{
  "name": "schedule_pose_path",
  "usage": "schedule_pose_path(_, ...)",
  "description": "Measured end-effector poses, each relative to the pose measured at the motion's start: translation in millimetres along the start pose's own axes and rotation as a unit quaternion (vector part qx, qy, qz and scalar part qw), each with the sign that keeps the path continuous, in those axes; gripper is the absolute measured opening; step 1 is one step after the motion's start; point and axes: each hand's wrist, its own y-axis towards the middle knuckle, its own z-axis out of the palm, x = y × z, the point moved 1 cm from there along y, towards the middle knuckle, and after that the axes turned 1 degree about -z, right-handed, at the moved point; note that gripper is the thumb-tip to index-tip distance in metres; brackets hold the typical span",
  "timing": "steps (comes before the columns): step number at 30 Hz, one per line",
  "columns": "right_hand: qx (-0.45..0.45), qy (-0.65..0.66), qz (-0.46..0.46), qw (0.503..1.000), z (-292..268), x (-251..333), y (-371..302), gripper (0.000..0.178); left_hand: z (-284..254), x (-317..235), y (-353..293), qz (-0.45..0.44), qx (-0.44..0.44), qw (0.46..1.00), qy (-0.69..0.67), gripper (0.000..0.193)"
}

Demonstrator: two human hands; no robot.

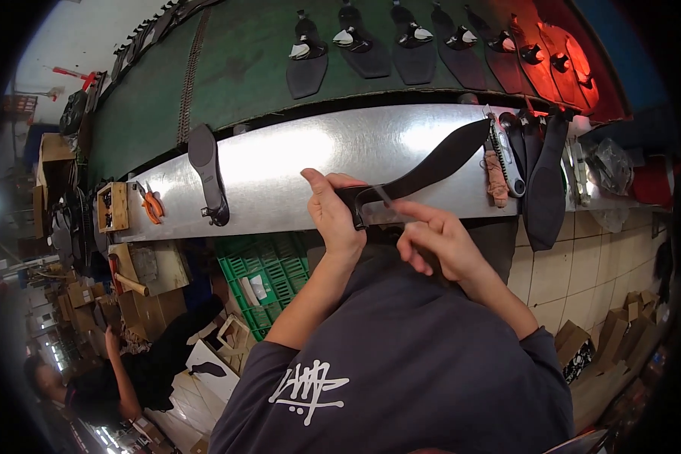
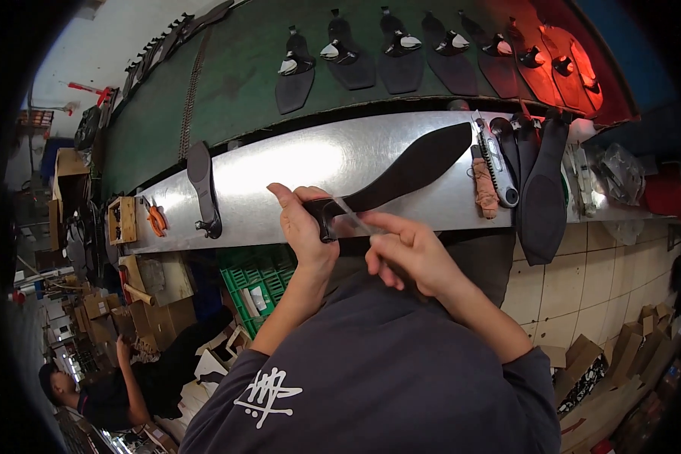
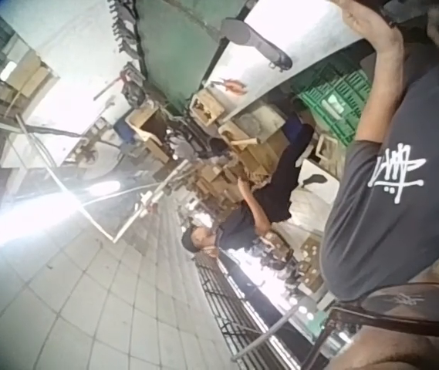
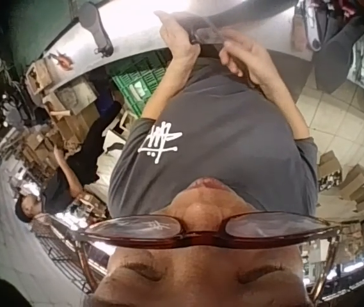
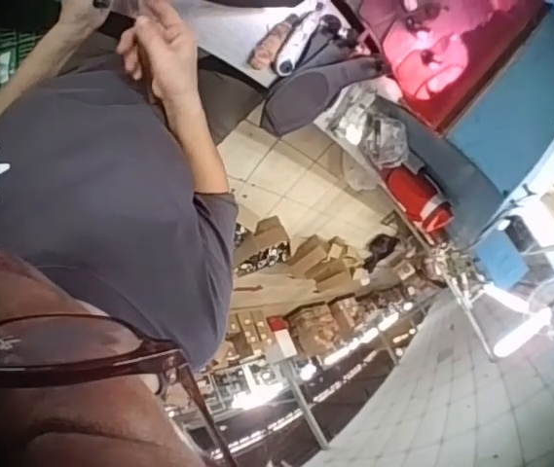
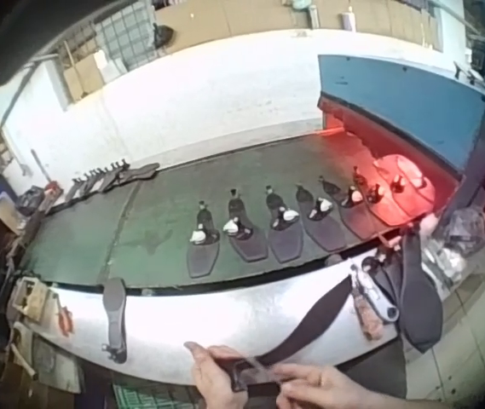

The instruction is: Stitching and assembling shoe components at a factory workstation.

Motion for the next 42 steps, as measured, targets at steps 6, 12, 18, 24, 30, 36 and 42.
schedule_pose_path(6, -0.127, -0.483, -0.344, 0.795, 3, -12, 5, 0.017, 3, -11, -4, -0.008, 0.034, 0.999, -0.005, 0.081)
schedule_pose_path(12, -0.068, -0.521, -0.392, 0.755, 19, -11, -4, 0.014, -3, -7, 5, -0.1, 0.02, 0.994, -0.031, 0.077)
schedule_pose_path(18, -0.148, -0.522, -0.362, 0.758, 13, 2, -5, 0.009, 5, -14, 4, -0.396, 0.085, 0.887, -0.221, 0.06)
schedule_pose_path(24, -0.149, -0.543, -0.348, 0.749, 23, -2, 2, 0.006, 10, 7, -4, -0.302, 0.132, 0.882, -0.336, 0.056)
schedule_pose_path(30, -0.125, -0.532, -0.321, 0.774, 20, -3, 2, 0.005, 10, 1, 1, -0.311, 0.114, 0.916, -0.227, 0.073)
schedule_pose_path(36, -0.101, -0.55, -0.31, 0.769, 22, -6, -3, 0.004, 8, 5, 9, -0.34, 0.094, 0.924, -0.151, 0.07)
schedule_pose_path(42, -0.034, -0.589, -0.322, 0.741, 25, -18, -11, 0.009, 3, 11, 23, -0.372, 0.032, 0.919, -0.127, 0.07)
